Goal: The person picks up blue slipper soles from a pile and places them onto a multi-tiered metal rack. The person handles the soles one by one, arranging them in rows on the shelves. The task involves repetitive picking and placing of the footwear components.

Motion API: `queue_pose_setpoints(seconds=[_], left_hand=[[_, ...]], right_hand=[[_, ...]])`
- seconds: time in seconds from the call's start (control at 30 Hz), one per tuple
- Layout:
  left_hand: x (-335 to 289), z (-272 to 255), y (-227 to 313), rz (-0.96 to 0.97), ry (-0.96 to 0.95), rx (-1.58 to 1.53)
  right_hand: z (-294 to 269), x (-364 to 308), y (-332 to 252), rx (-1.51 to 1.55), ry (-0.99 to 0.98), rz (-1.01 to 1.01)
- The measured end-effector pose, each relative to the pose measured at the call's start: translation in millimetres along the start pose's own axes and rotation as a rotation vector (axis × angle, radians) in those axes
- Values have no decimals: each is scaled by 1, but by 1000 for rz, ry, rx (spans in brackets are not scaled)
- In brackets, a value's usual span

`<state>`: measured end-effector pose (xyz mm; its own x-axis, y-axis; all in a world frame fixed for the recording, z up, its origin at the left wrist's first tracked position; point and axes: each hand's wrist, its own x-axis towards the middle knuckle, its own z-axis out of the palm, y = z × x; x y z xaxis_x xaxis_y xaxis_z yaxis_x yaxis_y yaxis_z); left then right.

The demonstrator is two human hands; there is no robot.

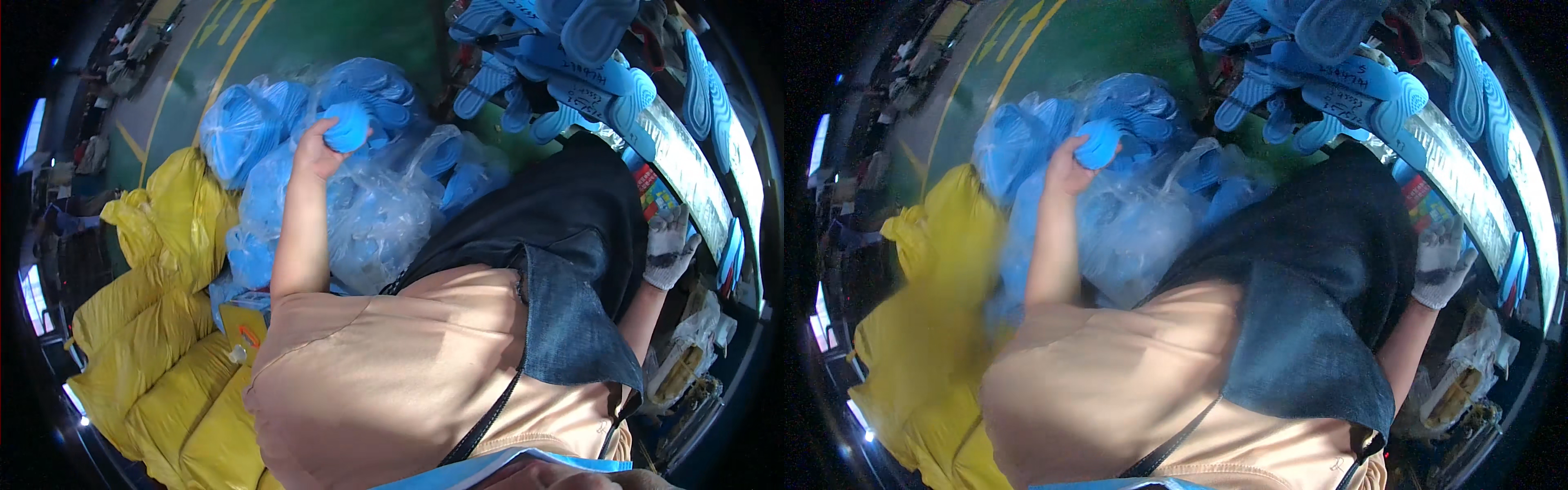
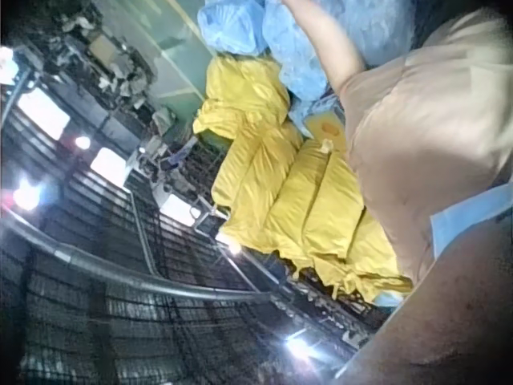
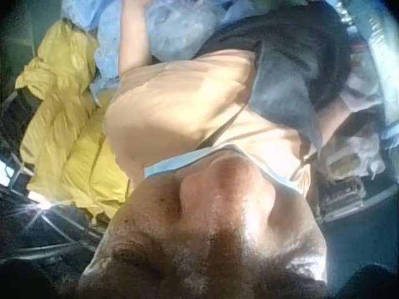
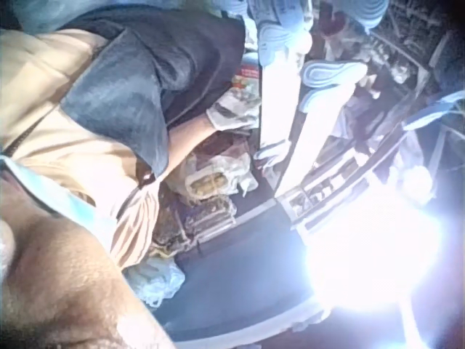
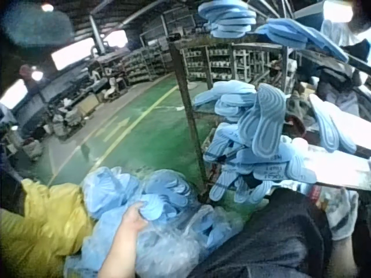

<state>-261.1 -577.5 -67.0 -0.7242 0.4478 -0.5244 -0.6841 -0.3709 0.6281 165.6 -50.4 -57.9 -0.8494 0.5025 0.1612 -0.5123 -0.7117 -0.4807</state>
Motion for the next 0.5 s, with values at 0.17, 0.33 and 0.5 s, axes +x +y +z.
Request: queue_pose_setpoints(seconds=[0.17, 0.33, 0.5], left_hand=[[-79, 92, -35, -26, -410, 129], [-129, 180, -88, -150, -723, 233], [-129, 213, -153, 116, -958, 647]], right_hand=[[92, -1, 47, -311, 192, 204], [170, -20, 101, -510, -152, 729], [172, -31, 114, -231, 329, 469]])
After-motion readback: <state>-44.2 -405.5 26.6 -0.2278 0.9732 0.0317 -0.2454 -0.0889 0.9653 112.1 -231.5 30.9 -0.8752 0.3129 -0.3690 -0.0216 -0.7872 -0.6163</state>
